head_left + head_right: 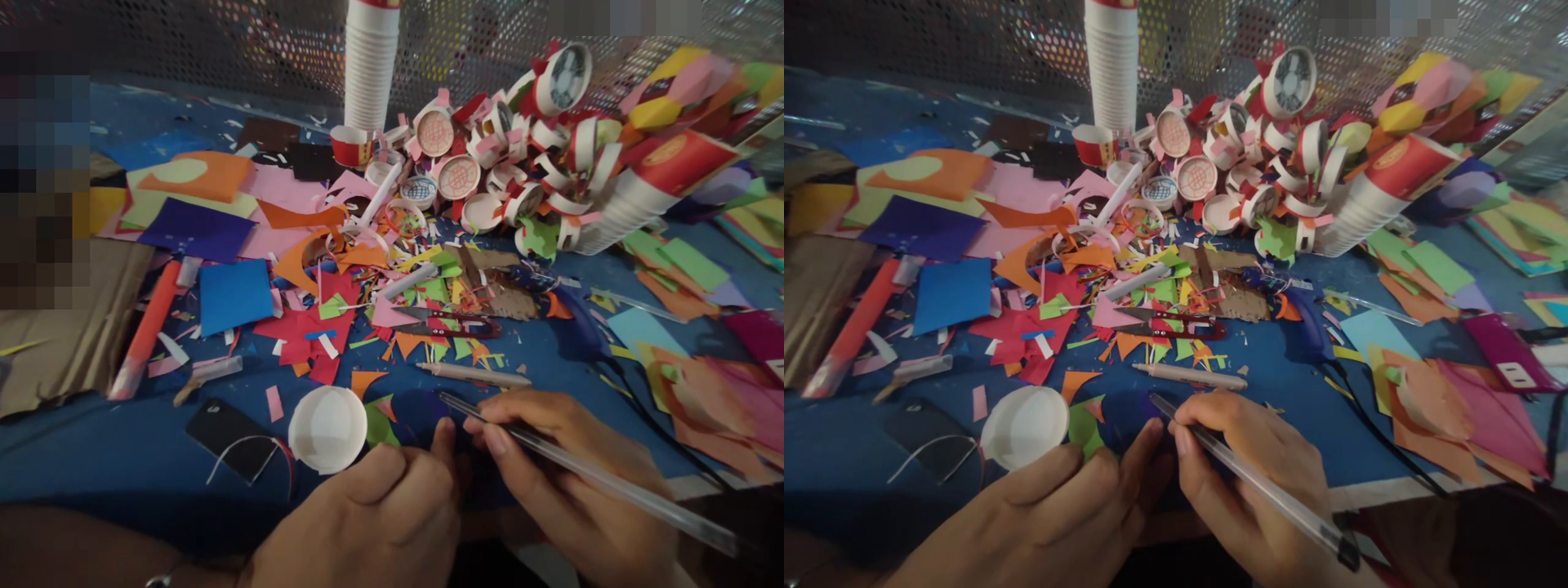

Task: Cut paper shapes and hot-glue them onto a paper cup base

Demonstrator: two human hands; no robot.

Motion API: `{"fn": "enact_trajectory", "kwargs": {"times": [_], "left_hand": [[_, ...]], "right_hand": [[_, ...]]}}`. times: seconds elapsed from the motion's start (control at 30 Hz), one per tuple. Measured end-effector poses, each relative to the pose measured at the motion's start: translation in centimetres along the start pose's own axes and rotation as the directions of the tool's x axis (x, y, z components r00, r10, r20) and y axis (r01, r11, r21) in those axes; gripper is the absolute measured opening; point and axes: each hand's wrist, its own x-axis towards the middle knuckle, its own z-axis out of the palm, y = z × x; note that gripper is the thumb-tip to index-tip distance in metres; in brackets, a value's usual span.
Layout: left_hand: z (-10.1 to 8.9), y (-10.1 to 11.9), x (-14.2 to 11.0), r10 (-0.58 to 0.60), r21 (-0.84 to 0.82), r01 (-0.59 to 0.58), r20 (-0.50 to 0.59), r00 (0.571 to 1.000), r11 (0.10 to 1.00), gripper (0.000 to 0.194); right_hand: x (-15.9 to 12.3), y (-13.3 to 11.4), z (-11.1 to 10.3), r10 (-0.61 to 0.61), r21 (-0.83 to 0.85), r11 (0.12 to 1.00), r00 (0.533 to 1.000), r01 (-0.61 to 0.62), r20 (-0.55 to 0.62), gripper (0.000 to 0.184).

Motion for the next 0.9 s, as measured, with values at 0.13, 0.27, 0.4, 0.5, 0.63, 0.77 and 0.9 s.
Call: {"fn": "enact_trajectory", "kwargs": {"times": [0.13,0.27,0.4,0.5,0.63,0.77,0.9], "left_hand": [[0.05,-0.03,-0.06,0.015,-0.022,-0.015,0.008,1.000,1.000,0.039],[0.10,-0.03,0.05,0.018,-0.029,-0.018,0.002,1.000,0.999,0.039],[-0.01,-0.03,0.24,0.010,-0.033,-0.010,0.013,1.000,0.999,0.038],[-0.12,-0.05,0.28,0.005,-0.033,-0.004,0.008,1.000,0.999,0.038],[-0.11,-0.05,0.24,0.012,-0.026,-0.011,0.008,1.000,1.000,0.040],[-0.13,-0.03,0.19,0.017,-0.014,-0.017,0.008,1.000,1.000,0.040],[-0.27,-0.01,0.10,0.017,-0.024,-0.016,0.030,0.999,1.000,0.039]], "right_hand": [[-0.11,-0.01,-0.06,0.004,0.019,1.000,1.000,-0.004,0.011,0.011],[-0.20,0.01,-0.04,0.006,0.022,1.000,1.000,-0.006,0.018,0.011],[-0.19,-0.02,-0.02,-0.007,0.031,0.999,1.000,0.007,0.020,0.012],[-0.14,-0.01,-0.04,-0.024,0.023,0.999,0.999,0.023,0.026,0.012],[-0.06,0.00,-0.04,-0.032,0.011,0.999,0.999,0.032,0.021,0.011],[-0.06,-0.07,0.02,-0.017,0.022,1.000,1.000,0.017,0.011,0.011],[-0.23,-0.10,0.12,-0.009,0.019,1.000,1.000,0.010,-0.015,0.012]]}}
